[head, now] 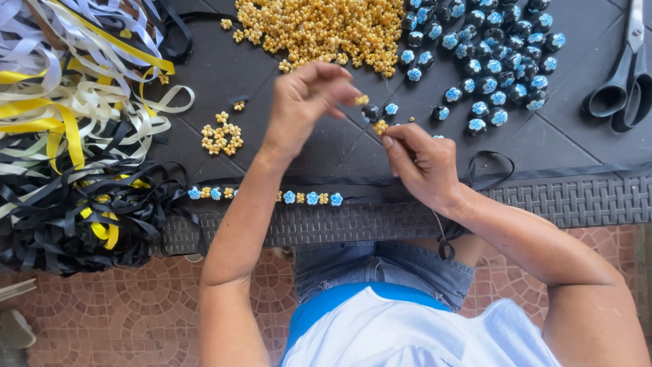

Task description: Assembling a beaded lei by using a needle to thread blue and yellow beads onto a black ribbon.

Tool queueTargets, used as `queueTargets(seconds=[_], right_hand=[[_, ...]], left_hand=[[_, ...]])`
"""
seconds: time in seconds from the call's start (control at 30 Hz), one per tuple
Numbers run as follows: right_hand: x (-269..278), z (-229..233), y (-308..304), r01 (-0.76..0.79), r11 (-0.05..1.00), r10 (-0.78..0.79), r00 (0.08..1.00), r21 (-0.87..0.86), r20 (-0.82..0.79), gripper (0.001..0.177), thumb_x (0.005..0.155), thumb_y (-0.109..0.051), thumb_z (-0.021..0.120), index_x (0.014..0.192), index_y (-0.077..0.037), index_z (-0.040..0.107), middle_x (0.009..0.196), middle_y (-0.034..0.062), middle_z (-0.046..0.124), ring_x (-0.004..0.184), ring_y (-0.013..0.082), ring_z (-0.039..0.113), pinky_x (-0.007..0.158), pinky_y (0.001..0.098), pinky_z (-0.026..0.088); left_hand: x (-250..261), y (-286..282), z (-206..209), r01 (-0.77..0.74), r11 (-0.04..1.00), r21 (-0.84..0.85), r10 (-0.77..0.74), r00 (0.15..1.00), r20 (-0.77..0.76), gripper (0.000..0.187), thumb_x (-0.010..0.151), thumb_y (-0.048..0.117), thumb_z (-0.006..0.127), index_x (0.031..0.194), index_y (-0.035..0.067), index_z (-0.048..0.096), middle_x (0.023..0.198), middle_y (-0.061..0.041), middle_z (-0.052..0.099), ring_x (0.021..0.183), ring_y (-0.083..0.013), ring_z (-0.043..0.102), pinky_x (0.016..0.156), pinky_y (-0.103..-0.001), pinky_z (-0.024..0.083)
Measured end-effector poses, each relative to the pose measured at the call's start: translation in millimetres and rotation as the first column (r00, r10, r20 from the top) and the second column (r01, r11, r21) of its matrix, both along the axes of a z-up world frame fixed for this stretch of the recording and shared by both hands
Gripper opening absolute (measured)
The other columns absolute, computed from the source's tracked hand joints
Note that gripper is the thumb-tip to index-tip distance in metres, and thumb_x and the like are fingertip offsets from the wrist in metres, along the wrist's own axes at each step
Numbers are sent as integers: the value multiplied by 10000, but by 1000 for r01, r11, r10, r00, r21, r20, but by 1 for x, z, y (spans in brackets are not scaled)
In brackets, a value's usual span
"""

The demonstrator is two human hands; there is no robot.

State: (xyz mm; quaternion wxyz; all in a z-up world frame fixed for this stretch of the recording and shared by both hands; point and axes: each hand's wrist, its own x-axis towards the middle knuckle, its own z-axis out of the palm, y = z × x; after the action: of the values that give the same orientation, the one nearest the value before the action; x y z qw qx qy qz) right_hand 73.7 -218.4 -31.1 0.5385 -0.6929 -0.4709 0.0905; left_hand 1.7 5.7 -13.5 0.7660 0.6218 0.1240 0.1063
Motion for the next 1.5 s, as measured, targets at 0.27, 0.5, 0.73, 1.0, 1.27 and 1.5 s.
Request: queueTargets(seconds=[0.27, 0.5, 0.73, 1.0, 1.27, 1.5], right_hand=[[0, -1, 1, 20, 999, -22, 998, -30, -63, 106, 1076, 3, 559, 1055, 24, 660, 586, 29, 590, 496, 92, 558, 533, 213, 433], [-1, -5, 3, -22, 997, 18, 998, -80, -54, 85, 1041, 26, 590, 984, -19, 633, 584, -6, 528, 495, 77, 422, 493, 223, 346], [-1, -2, 3, -26, 997, 21, 998, -77, -62, 80, 1042, 28, 586, 1000, -17, 638, 576, -5, 527, 494, 82, 445, 500, 224, 372], [5, -7, 6, 10, 997, -2, 994, 73, -112, 136, 1003, 78, 591, 981, 54, 724, 468, 65, 568, 384, 162, 546, 423, 259, 433], [-7, -3, -8, -6, 995, -5, 994, 102, 109, 104, 1076, -22, 540, 1119, -14, 635, 650, -9, 615, 536, 114, 597, 551, 239, 471], [24, 20, -13, 243, 940, -245, 969, 238, -24, 114, 1122, -12, 511, 1088, 46, 603, 606, 69, 605, 448, 142, 569, 422, 256, 426]], left_hand=[[1, 25, -44, -154, 109, 982, 349, 931, 107, 119, 834, 163, 890, 889, 152, 786, 883, 32, 581, 845, -217, 524, 579, -357, 545], [0, 24, -19, -266, 583, 768, 404, 915, 11, 37, 895, 126, 798, 877, 134, 767, 870, 11, 774, 736, -77, 661, 612, -231, 551], [0, 14, -9, -291, 930, 225, 287, 957, 52, 71, 911, 105, 779, 933, 41, 758, 853, -76, 771, 780, -139, 765, 670, -241, 661], [3, -21, 0, -227, 831, 508, 235, 971, 48, 68, 874, 186, 854, 908, 191, 796, 797, -16, 786, 783, -71, 764, 704, -197, 620], [1, -25, 20, 337, 939, 74, -342, 938, 64, 604, 843, -82, 442, 1373, 132, 636, 1468, -65, 623, 1254, -148, 649, 804, -246, 647], [0, -14, -5, 305, 946, 115, -311, 949, 44, 129, 1033, 110, 649, 1026, 18, 739, 694, -41, 670, 587, -96, 635, 611, -202, 577]])
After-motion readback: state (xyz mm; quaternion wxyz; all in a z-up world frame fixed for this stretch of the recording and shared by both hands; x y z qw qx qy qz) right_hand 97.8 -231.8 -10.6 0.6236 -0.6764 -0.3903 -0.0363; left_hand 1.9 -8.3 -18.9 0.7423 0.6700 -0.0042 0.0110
